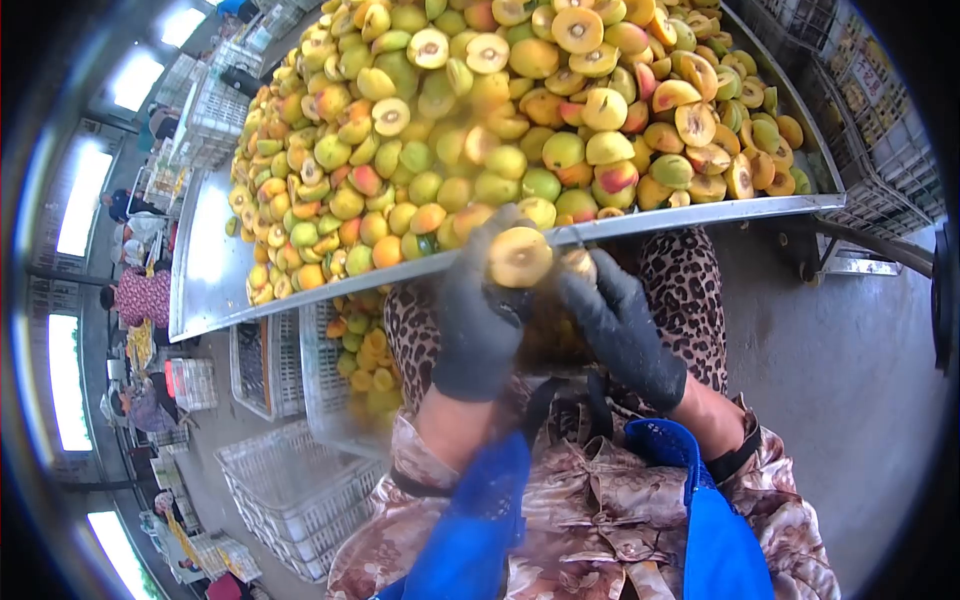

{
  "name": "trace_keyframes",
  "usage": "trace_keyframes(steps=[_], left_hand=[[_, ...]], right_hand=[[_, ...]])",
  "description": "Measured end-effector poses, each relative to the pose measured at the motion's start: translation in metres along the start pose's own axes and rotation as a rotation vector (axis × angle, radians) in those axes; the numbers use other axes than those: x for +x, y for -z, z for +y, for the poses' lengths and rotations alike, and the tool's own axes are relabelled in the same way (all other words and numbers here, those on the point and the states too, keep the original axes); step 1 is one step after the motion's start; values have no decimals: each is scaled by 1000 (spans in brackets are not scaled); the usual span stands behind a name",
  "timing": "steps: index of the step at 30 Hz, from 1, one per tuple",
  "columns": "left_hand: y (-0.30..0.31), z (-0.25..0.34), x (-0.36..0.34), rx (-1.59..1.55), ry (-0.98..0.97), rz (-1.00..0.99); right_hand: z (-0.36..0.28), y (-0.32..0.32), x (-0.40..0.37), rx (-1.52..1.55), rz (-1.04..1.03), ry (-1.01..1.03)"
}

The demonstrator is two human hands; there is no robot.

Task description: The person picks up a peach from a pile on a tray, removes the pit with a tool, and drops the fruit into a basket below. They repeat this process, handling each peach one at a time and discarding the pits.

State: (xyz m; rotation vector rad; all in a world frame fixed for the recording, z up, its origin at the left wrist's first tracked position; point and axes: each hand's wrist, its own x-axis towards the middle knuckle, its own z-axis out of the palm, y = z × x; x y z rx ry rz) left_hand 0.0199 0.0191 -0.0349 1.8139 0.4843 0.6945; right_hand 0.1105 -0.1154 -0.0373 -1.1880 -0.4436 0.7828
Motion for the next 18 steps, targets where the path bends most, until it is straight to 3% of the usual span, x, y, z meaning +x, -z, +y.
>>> trace_keyframes(steps=[1,3,6,9,11,14,17,18], left_hand=[[1,1,-2,46,-12,-58],[-3,6,-9,251,-160,-106],[0,4,-9,252,-193,-152],[-1,-3,-9,73,-164,-83],[-4,1,-7,9,-112,-102],[-19,2,-4,-510,223,25],[-32,18,-4,-767,418,184],[-34,24,-4,-779,436,224]], right_hand=[[11,3,-7,-93,-48,-27],[21,10,-6,-400,-87,244],[28,18,-6,-514,-84,307],[18,13,-14,-373,-97,144],[23,11,-12,-337,-127,101],[22,2,-10,-161,-53,-123],[44,4,-14,-400,-135,275],[48,4,-15,-348,-135,254]])
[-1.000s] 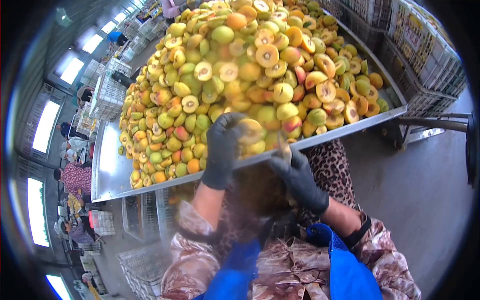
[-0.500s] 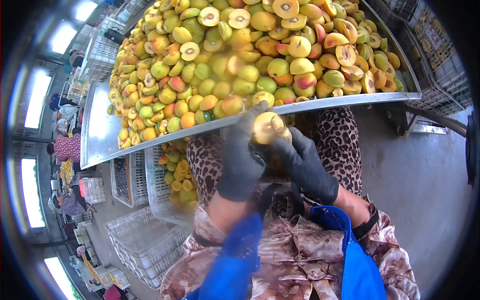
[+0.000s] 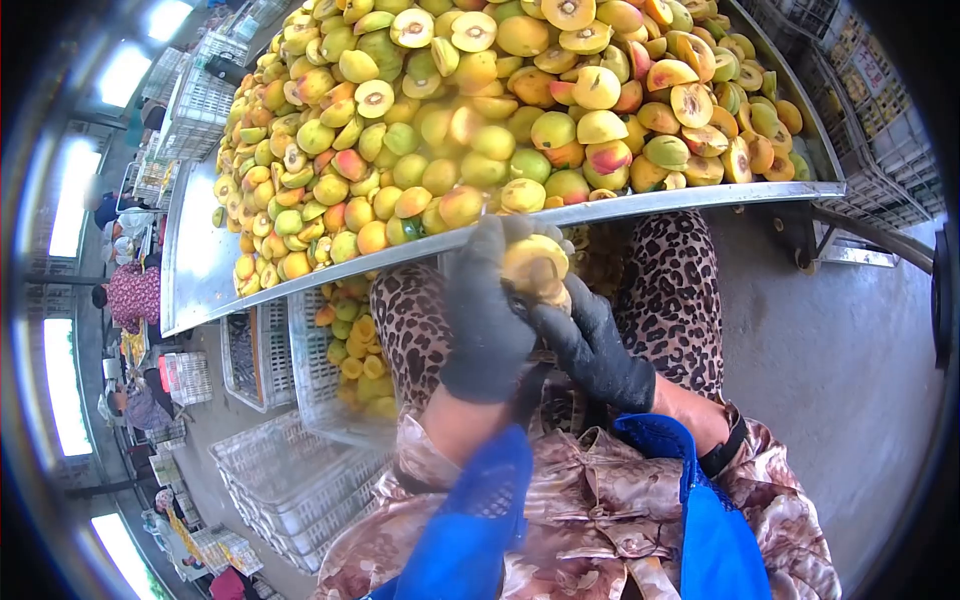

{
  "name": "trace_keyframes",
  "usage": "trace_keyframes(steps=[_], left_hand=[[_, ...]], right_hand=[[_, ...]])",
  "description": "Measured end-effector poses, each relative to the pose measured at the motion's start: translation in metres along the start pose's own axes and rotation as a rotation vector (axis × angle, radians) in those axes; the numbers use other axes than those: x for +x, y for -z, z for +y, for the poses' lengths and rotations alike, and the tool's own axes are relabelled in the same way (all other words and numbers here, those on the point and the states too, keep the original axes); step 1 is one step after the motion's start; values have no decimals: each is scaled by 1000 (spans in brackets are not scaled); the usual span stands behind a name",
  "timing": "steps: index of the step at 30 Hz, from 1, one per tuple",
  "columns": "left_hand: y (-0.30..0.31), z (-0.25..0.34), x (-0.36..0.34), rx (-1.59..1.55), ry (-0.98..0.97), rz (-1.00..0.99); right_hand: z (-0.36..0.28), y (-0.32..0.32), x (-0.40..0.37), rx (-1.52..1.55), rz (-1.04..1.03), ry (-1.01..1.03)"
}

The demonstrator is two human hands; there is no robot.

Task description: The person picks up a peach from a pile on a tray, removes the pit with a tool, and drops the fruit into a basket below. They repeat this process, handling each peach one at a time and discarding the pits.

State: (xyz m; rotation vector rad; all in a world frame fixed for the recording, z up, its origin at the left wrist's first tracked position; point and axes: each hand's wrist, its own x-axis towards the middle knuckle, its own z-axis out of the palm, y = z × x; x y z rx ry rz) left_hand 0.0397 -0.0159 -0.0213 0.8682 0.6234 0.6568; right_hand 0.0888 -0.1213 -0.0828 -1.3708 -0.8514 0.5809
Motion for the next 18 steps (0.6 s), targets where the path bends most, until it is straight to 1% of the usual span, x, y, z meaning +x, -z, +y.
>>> trace_keyframes(steps=[1,4,6,8,9,11,12,13,15,17,18], left_hand=[[1,-2,0,53,-61,-61],[12,2,-2,285,-126,-160],[-2,2,-6,354,-290,-101],[-8,6,-9,362,-327,-96],[-7,9,-10,337,-285,-121],[-8,9,-13,373,-308,-116],[-8,10,-14,391,-320,-113],[-6,9,-13,422,-375,-123],[-3,7,-8,420,-383,-141],[4,5,-10,367,-263,-150],[9,4,-11,301,-194,-197]], right_hand=[[1,-1,-1,52,4,-20],[1,2,-2,150,-31,-72],[2,4,-2,173,-51,-77],[7,7,-1,163,-55,-54],[6,13,1,106,-83,-57],[4,24,6,-7,-138,-64],[2,22,5,32,-113,-68],[0,16,5,68,-90,-67],[-1,12,6,92,-53,-38],[6,8,1,79,-23,-11],[7,9,1,107,-36,-28]])
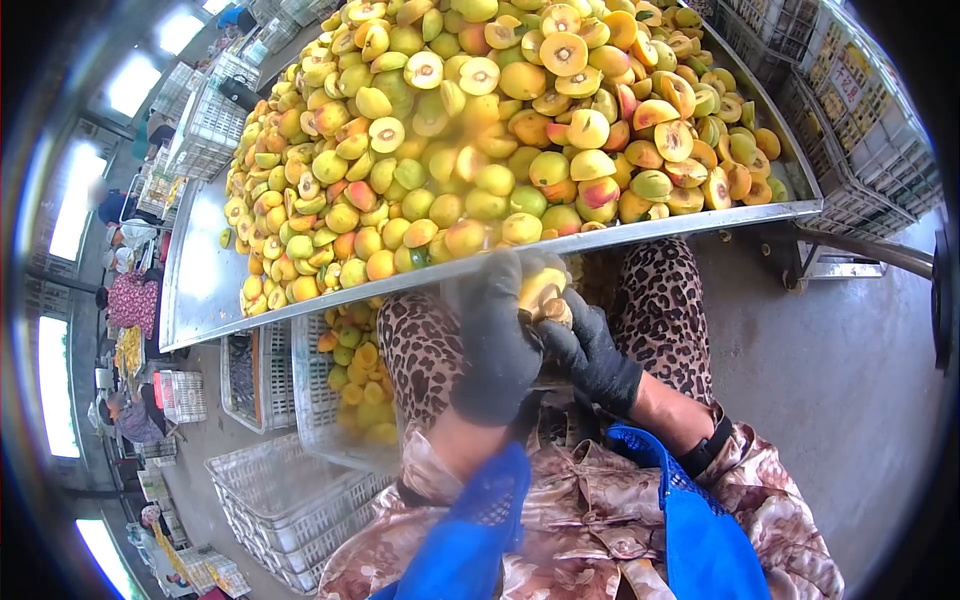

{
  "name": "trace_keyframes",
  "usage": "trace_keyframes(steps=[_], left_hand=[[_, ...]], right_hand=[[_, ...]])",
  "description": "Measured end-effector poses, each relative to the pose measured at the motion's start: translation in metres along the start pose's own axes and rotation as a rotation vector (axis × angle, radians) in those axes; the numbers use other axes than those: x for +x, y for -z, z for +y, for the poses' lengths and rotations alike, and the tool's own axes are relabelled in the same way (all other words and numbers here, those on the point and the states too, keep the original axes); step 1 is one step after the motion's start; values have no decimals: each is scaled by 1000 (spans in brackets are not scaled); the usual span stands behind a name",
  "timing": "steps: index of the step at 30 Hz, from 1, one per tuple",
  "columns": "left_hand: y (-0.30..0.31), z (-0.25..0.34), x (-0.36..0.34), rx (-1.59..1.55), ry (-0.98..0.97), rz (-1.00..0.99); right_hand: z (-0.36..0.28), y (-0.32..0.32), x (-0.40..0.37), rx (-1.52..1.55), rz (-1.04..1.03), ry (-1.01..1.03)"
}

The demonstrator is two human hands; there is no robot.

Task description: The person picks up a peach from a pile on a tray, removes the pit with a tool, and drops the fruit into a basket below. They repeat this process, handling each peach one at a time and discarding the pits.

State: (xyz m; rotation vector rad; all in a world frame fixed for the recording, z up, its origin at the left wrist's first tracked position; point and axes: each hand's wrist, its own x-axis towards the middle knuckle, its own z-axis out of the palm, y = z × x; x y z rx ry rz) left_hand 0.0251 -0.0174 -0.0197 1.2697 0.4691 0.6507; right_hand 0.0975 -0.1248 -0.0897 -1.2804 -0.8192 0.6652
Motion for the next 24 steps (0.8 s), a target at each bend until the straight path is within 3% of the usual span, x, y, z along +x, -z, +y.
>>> trace_keyframes(steps=[2,5,8,12,13,19,24], left_hand=[[6,3,2,-160,95,-102],[0,26,0,161,-156,-191],[15,9,0,26,-22,-164],[26,5,-7,75,-96,-77],[28,4,-9,50,-73,-9],[35,-1,-10,5,-10,214],[37,1,-9,105,-67,234]], right_hand=[[-3,10,8,44,-27,-24],[-32,20,13,711,-58,-433],[-72,11,9,530,-46,-511],[-60,4,-14,-3,-75,-128],[-62,5,-15,-60,-108,-119],[-78,-4,-4,-309,-163,-20],[-74,-12,2,-110,-190,-100]])
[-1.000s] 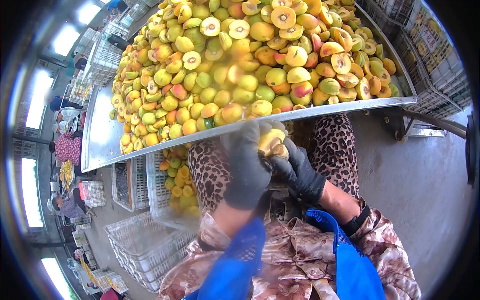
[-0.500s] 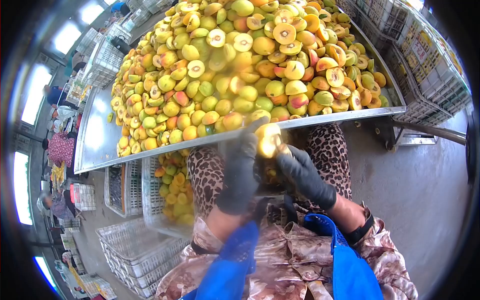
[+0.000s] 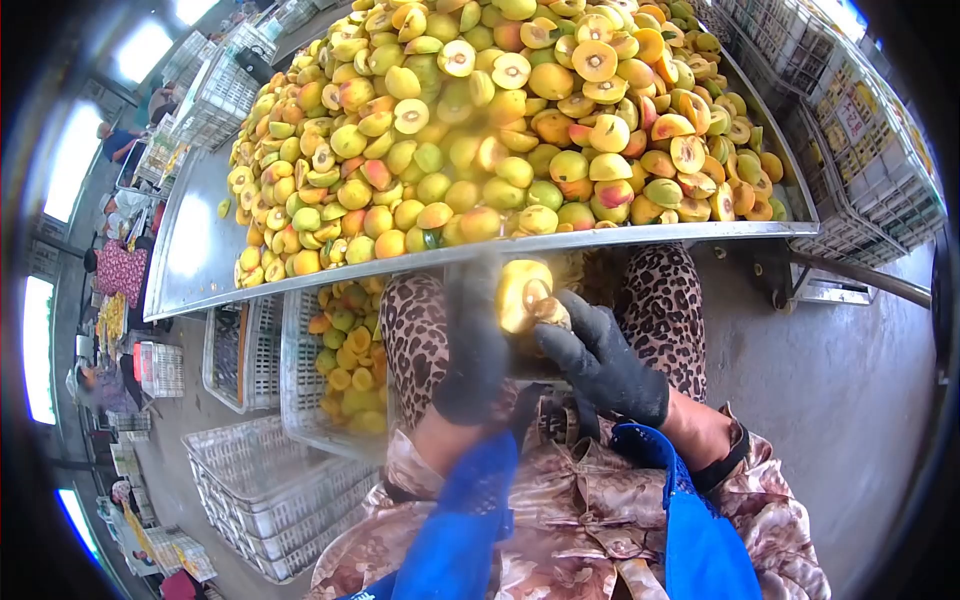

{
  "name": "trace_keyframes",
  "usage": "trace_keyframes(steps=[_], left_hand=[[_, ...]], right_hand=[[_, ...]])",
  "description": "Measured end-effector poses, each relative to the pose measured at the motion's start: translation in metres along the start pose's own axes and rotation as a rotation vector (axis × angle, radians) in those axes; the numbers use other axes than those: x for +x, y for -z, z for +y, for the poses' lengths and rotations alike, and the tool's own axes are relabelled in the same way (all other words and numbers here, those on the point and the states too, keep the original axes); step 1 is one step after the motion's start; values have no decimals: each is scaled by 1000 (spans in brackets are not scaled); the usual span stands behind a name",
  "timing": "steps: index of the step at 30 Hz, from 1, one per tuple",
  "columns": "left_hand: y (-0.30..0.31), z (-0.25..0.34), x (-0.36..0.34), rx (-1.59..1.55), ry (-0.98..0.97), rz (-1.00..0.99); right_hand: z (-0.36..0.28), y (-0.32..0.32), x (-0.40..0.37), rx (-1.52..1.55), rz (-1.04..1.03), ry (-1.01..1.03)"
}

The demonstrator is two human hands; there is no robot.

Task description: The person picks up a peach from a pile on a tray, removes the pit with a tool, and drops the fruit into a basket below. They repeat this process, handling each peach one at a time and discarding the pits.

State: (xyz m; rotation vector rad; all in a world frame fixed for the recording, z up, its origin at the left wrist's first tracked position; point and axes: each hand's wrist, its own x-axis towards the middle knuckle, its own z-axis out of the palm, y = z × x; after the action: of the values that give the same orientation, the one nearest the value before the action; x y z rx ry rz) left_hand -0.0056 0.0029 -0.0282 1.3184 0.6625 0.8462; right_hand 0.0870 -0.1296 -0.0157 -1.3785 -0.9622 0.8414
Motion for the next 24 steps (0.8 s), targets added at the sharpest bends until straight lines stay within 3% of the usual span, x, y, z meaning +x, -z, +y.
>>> trace_keyframes(steps=[7,10,12,14,16,17,20,21,24], left_hand=[[2,10,-8,16,-4,-119],[-10,17,-15,9,22,-108],[-15,21,-18,-16,45,-122],[-13,23,-16,52,-28,-201],[-12,26,-16,99,-56,-280],[-8,29,-15,184,-104,-330],[0,32,-9,266,-135,-406],[-1,26,-3,177,-67,-388],[-12,23,-12,-127,15,-170]], right_hand=[[-12,20,2,-321,-100,10],[-14,27,-3,-188,-146,-57],[-14,22,-10,94,-181,-173],[-11,20,-17,170,-188,-186],[-3,19,-23,48,-174,-98],[9,11,-26,240,-161,-109],[16,19,-32,675,-336,-462],[11,22,-33,692,-313,-506],[3,2,-27,754,-159,-307]])
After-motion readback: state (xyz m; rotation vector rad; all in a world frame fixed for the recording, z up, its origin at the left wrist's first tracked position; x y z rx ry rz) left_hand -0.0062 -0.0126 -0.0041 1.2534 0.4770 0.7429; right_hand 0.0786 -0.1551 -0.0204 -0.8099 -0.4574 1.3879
